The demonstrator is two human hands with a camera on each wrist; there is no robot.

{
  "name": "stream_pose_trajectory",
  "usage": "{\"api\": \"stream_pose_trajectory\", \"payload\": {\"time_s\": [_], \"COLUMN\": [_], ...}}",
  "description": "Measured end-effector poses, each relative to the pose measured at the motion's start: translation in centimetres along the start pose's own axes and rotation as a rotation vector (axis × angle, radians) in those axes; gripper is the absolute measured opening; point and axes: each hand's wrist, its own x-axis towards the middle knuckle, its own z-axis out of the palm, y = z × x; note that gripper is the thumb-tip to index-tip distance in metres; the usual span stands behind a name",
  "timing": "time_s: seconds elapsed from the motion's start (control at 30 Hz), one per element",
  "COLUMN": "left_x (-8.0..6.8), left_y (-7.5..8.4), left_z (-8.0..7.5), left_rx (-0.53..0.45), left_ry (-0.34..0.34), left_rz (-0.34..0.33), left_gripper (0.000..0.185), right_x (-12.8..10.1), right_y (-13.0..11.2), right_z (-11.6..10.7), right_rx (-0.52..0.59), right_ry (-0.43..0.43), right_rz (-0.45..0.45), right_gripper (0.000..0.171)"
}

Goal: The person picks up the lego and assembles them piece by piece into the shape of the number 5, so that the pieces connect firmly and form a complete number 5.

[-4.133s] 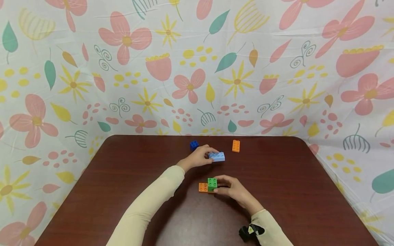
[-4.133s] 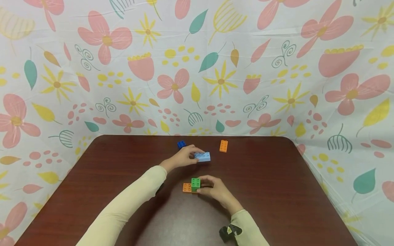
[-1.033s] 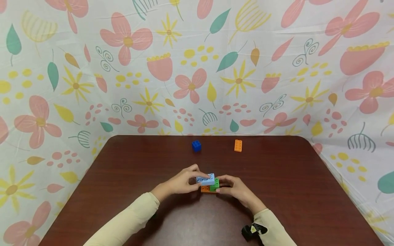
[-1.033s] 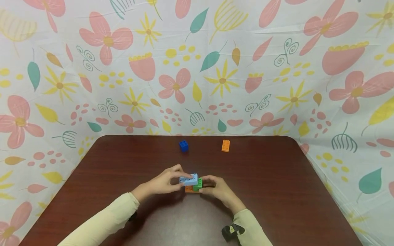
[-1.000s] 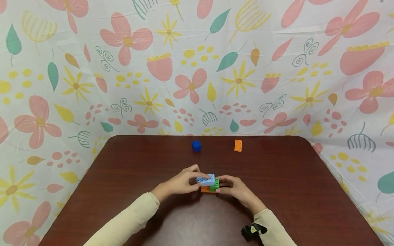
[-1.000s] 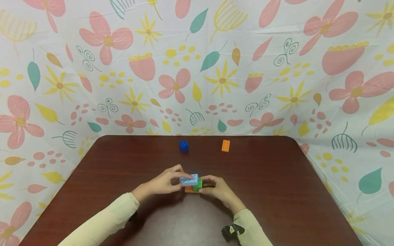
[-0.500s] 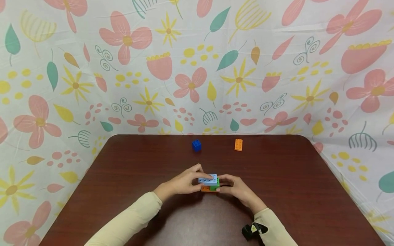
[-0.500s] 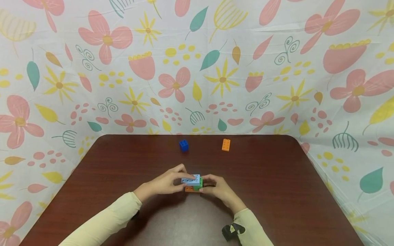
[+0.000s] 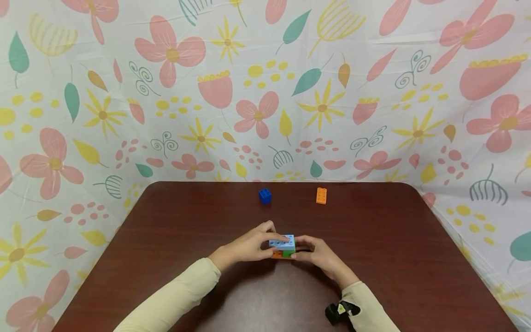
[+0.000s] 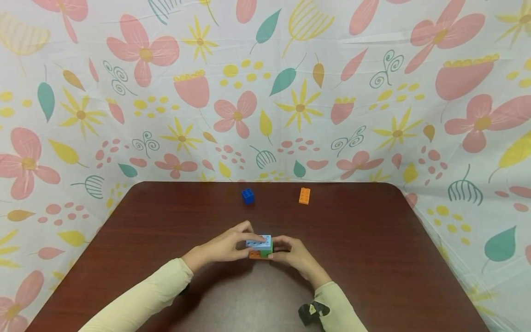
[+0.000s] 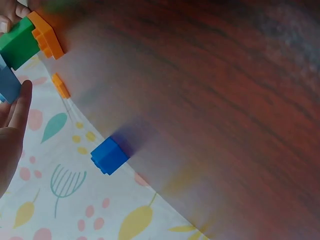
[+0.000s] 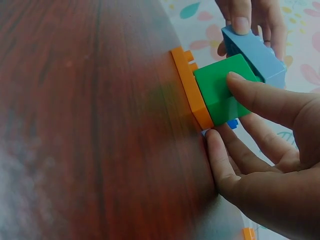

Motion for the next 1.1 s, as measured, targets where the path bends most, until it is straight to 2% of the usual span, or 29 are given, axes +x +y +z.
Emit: {"api": "stream_pose_trajectory", "payload": {"time_s": [0.53,0.8,1.1], "left_x": [0.32,0.48,0.56], "left_y": [0.32,0.49,0.53], "left_z": [-0.20,-0.36,-0.53], "left_rx": [0.017,0.055,0.037], "left_ry": [-0.045,-0.060,-0.076], "left_rz": [-0.030,-0.014,-0.040], "left_gripper": [0.039,0.039,0.040], "right_x": [0.06,0.13,0.10], "right_y": [-0.07,0.11,0.05], "right_z": [-0.02,0.00,-0.02], "right_rx": [-0.010,-0.009,-0.015], "right_ry": [-0.002,0.001,-0.002], "right_rz": [-0.001,0.007,-0.009], "right_gripper": [0.046,0.047,0.046]}}
